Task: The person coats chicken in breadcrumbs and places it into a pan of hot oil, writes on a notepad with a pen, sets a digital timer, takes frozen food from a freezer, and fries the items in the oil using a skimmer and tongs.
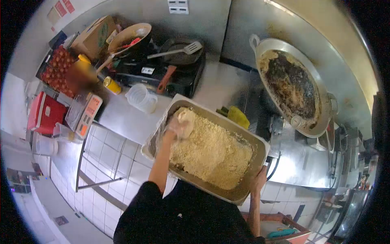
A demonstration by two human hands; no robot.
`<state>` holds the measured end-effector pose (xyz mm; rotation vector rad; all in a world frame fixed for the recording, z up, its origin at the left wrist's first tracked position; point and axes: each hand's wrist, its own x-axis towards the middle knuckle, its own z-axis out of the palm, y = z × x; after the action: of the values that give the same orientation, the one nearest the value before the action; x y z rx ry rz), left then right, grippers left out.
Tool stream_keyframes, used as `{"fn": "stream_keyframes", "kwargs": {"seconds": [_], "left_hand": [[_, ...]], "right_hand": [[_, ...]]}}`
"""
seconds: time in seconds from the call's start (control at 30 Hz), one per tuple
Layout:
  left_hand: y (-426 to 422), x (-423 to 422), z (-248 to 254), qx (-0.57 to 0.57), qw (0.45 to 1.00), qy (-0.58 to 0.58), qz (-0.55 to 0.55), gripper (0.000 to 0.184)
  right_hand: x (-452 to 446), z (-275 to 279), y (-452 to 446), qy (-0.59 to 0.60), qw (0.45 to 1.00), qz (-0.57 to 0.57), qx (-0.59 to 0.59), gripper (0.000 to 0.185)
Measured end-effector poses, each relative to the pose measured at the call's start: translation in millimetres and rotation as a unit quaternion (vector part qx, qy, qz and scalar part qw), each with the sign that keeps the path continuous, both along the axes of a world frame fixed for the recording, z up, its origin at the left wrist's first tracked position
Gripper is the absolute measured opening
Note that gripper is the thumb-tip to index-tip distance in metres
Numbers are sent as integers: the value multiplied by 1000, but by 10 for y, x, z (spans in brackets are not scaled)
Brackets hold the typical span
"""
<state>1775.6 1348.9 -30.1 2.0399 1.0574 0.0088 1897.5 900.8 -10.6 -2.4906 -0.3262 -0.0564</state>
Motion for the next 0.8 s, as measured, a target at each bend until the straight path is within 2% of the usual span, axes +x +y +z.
{"fn": "stream_keyframes", "kwargs": {"seconds": [0.1, 0.2, 0.23, 0.3, 0.37, 0.43, 0.5, 0.53, 0.6, 0.63, 0.67, 0.7, 0.8], "left_hand": [[-97, -157, -39, -3, 1000, 4, 0, 76], [-120, 165, 147, 17, 999, -8, -39, 74], [-333, 217, 198, 62, 988, 49, -133, 74], [-695, 261, 408, 150, 930, 151, -300, 76], [-713, 280, 683, 126, 945, 151, -261, 72], [-552, 268, 692, 111, 956, 152, -224, 69], [-186, 169, 254, 85, 984, 117, -107, 79], [19, 150, -18, 84, 983, 121, -108, 79], [506, 251, -563, -10, 998, 8, -59, 69], [607, 262, -738, -14, 998, 14, -59, 69], [677, 246, -884, -109, 992, 66, 20, 71], [637, 302, -686, -113, 991, 66, 21, 70], [450, 279, -56, -65, 991, 8, -114, 66]], "right_hand": [[33, 82, 62, 23, 999, -4, 23, 28], [-18, 208, 135, 11, 998, -18, 67, 26], [-23, 193, 120, 33, 997, -21, 62, 27], [-1, 153, 73, 50, 997, -19, 54, 31], [-17, 140, 72, 3, 999, -12, 45, 32], [-19, 193, 83, 34, 997, -32, 57, 32], [-51, 362, 154, -4, 999, -4, 40, 26], [-28, 306, 117, 0, 999, -5, 40, 26], [33, 161, 22, -6, 1000, 15, 17, 26], [11, 167, 16, 0, 1000, 16, 13, 26], [28, 207, 41, 25, 1000, 6, 13, 26], [8, 232, 40, 50, 999, 1, 12, 26], [-6, 218, 100, 29, 999, -2, 39, 26]]}}
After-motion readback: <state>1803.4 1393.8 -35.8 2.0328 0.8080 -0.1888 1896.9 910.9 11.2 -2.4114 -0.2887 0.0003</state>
